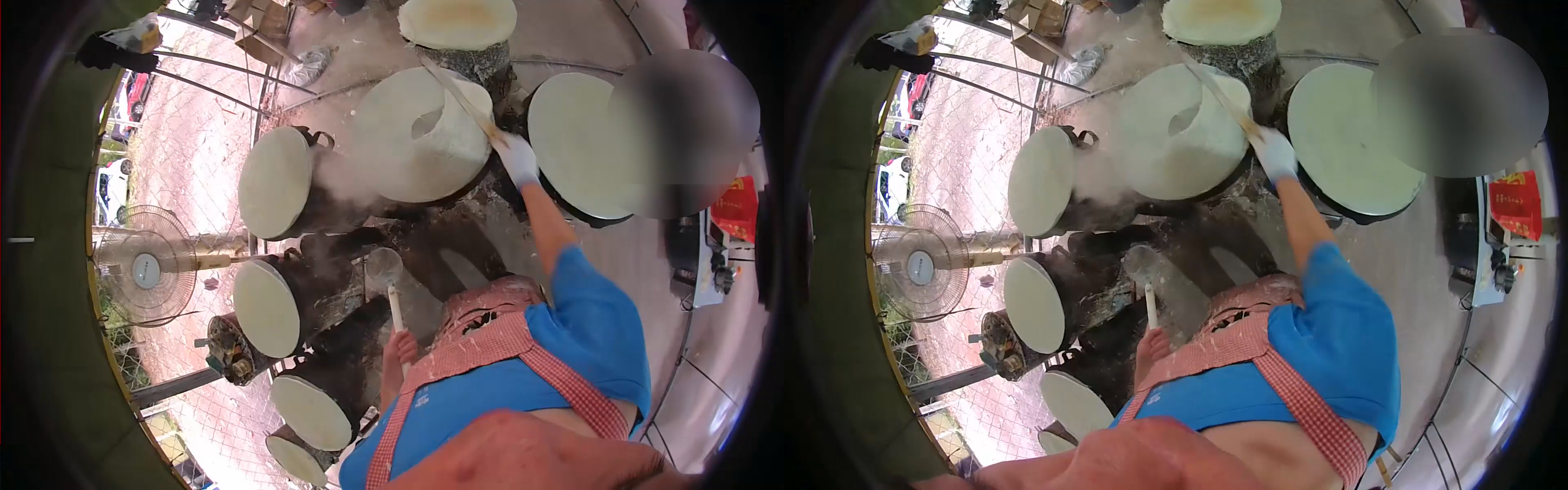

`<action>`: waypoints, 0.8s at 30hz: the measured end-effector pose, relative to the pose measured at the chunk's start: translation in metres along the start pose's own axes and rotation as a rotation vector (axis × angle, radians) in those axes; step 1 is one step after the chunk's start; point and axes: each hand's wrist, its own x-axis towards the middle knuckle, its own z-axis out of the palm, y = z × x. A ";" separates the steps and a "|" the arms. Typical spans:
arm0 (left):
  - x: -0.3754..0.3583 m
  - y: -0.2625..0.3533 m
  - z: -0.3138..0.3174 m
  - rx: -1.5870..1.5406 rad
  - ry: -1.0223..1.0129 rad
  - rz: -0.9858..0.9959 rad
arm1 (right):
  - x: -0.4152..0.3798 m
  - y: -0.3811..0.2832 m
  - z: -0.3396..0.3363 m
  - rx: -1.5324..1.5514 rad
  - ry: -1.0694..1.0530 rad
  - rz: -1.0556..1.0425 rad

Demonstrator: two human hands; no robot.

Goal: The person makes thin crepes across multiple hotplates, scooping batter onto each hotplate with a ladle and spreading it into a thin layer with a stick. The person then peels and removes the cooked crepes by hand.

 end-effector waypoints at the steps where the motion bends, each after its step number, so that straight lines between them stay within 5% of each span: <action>1: 0.004 -0.005 0.006 -0.009 0.033 0.004 | 0.047 -0.005 0.012 -0.108 -0.146 0.075; 4: -0.017 -0.020 0.051 0.114 0.333 0.121 | 0.063 -0.018 -0.004 0.429 -0.081 0.010; 5: -0.024 -0.018 0.034 0.361 0.327 0.203 | 0.049 -0.002 -0.001 0.044 0.010 -0.086; 6: -0.019 -0.015 0.024 0.599 0.311 0.285 | 0.029 0.033 0.028 0.026 0.066 -0.316; 8: -0.023 -0.021 0.062 0.661 0.393 0.287 | -0.036 -0.021 0.035 0.746 -0.031 0.165; 9: -0.016 -0.027 0.096 0.400 0.360 0.310 | -0.047 -0.035 0.032 0.553 -0.163 0.129; 11: -0.030 -0.022 0.069 0.108 0.378 0.325 | -0.062 -0.060 0.004 0.291 -0.414 0.114; 12: -0.032 0.011 0.009 0.066 0.158 0.193 | -0.067 -0.057 -0.010 0.483 -0.277 0.098; 13: -0.030 0.037 -0.019 0.040 -0.083 0.060 | -0.063 -0.054 -0.029 0.600 -0.224 0.349; 14: -0.035 0.037 -0.013 0.054 -0.082 0.056 | -0.059 -0.044 -0.045 0.709 -0.169 0.598; 15: -0.039 0.031 -0.002 0.071 -0.137 0.113 | -0.063 -0.002 -0.024 0.788 -0.147 0.635; 18: -0.044 0.044 -0.004 -0.036 -0.004 0.118 | -0.112 -0.005 0.037 0.889 -0.121 0.343; 20: -0.044 0.050 -0.002 -0.181 -0.027 0.104 | -0.129 -0.029 0.029 0.776 -0.290 0.592; 24: -0.044 0.062 -0.010 -0.130 -0.175 0.006 | -0.085 0.013 0.011 0.615 -0.146 0.208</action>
